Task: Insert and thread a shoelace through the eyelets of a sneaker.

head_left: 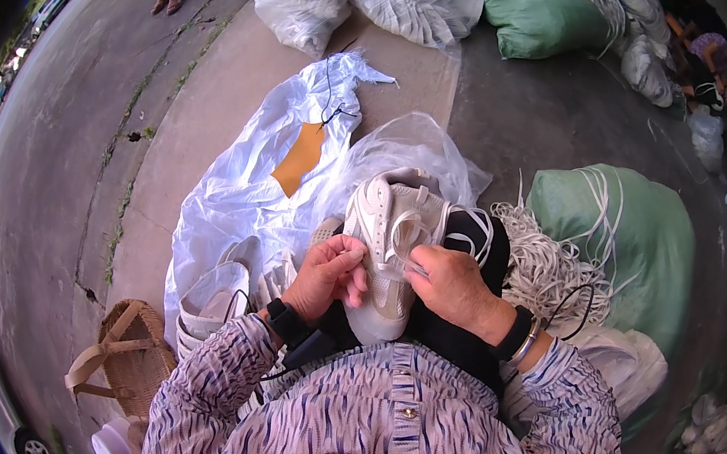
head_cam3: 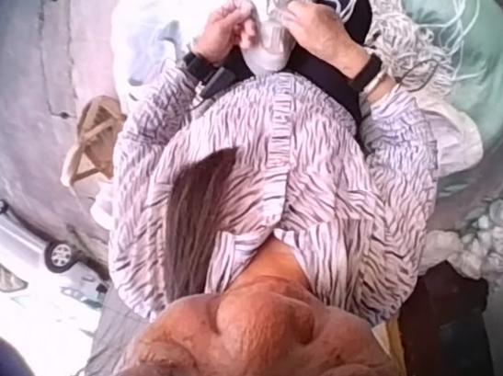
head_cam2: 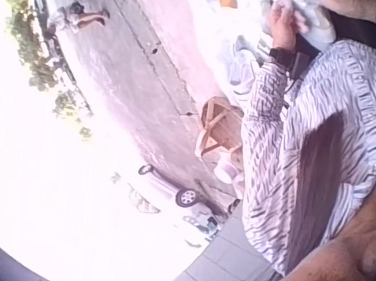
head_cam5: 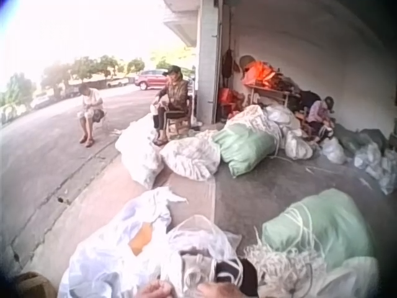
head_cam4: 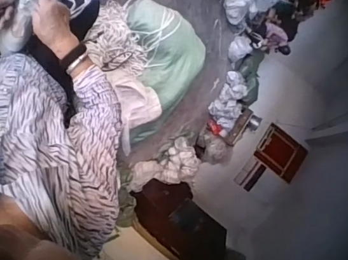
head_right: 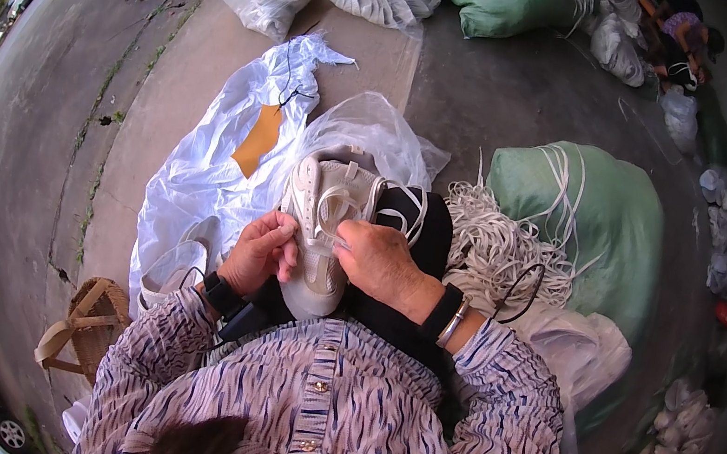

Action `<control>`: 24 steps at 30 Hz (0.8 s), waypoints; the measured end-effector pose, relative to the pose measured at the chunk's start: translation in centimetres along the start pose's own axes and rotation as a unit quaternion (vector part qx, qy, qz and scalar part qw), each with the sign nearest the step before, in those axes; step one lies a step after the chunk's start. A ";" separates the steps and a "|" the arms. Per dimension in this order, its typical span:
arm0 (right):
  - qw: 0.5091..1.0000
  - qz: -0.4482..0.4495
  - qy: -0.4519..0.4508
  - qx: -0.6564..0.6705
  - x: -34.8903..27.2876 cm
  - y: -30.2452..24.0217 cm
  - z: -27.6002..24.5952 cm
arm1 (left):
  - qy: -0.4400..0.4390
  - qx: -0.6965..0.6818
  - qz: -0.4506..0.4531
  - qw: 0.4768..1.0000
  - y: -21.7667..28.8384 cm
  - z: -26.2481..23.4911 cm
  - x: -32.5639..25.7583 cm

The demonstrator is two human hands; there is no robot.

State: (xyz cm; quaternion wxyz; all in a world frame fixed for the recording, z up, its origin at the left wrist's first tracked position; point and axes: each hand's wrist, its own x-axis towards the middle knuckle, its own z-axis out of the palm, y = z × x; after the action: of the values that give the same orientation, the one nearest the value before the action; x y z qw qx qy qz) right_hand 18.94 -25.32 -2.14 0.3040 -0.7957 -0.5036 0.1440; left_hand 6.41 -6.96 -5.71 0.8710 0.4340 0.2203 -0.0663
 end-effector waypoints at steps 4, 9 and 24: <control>0.993 0.002 -0.086 -0.082 0.0 -0.1 -1.2 | 0.013 0.008 0.007 1.000 -0.1 0.4 -0.6; 0.945 0.103 -0.217 0.225 3.8 0.0 -5.6 | 0.012 0.127 0.063 0.990 0.0 1.7 -1.4; 0.769 0.044 -0.036 0.637 11.8 -3.4 -8.1 | 0.061 0.542 0.062 0.836 1.4 3.5 -1.3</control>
State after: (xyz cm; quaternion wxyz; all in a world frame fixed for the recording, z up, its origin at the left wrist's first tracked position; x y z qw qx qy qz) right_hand 26.21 -16.51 7.17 0.7158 -0.4352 -0.2714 0.4740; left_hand 6.87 -8.96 -2.26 0.4834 0.8527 0.1741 -0.0941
